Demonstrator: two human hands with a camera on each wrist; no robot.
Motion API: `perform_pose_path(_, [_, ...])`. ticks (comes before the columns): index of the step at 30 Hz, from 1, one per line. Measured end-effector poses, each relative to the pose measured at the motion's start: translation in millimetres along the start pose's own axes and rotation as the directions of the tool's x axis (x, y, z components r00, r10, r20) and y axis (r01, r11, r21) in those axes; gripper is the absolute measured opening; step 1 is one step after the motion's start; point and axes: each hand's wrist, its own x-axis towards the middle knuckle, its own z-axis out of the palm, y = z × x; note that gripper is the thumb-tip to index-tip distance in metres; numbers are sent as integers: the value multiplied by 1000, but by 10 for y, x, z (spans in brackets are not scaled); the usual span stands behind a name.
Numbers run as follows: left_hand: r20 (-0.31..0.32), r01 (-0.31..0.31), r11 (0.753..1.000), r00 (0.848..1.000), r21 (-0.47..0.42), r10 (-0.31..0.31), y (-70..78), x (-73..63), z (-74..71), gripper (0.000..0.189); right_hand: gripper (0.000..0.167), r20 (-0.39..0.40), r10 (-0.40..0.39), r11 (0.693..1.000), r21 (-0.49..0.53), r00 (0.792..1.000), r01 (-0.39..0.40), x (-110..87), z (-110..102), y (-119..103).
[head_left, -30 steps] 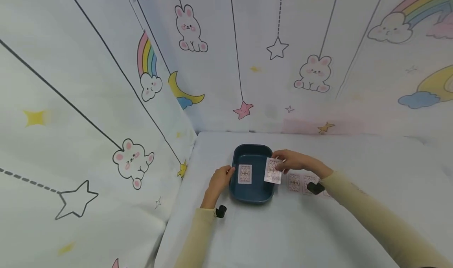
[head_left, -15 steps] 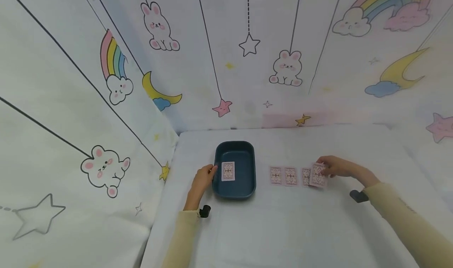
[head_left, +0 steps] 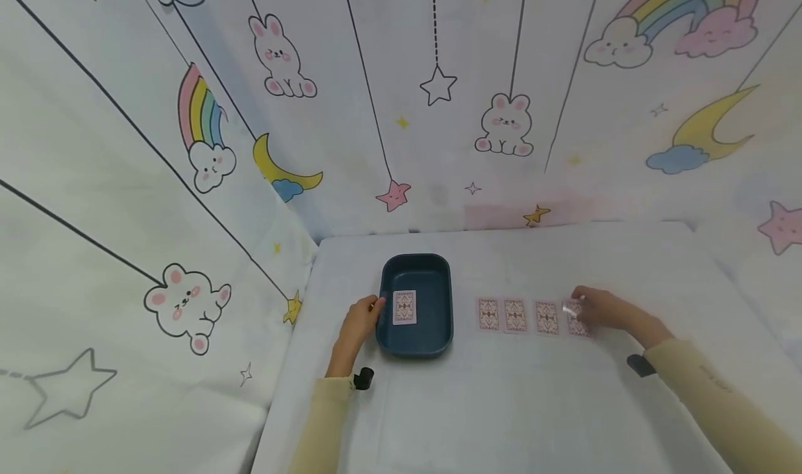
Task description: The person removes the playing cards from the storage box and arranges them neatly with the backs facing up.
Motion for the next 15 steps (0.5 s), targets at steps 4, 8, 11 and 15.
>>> perform_pose_path(4, [-5,-4,1000,1000,-11,4,-19,-17,-17,35,33,-66,-17,999,-50,998,14,18,71,-24])
perform_pose_path(8, [-6,-16,999,1000,-37,16,-11,-26,-14,35,31,-127,-31,990,-139,991,13,2,136,5])
perform_pose_path(11, [-16,-27,999,1000,-33,26,5,-10,20,36,23,-150,-52,979,-201,987,21,-16,180,50])
perform_pose_path(15, [-41,-48,999,998,-7,47,120,48,125,36,19,-170,-98,966,-253,981,53,-165,80,107])
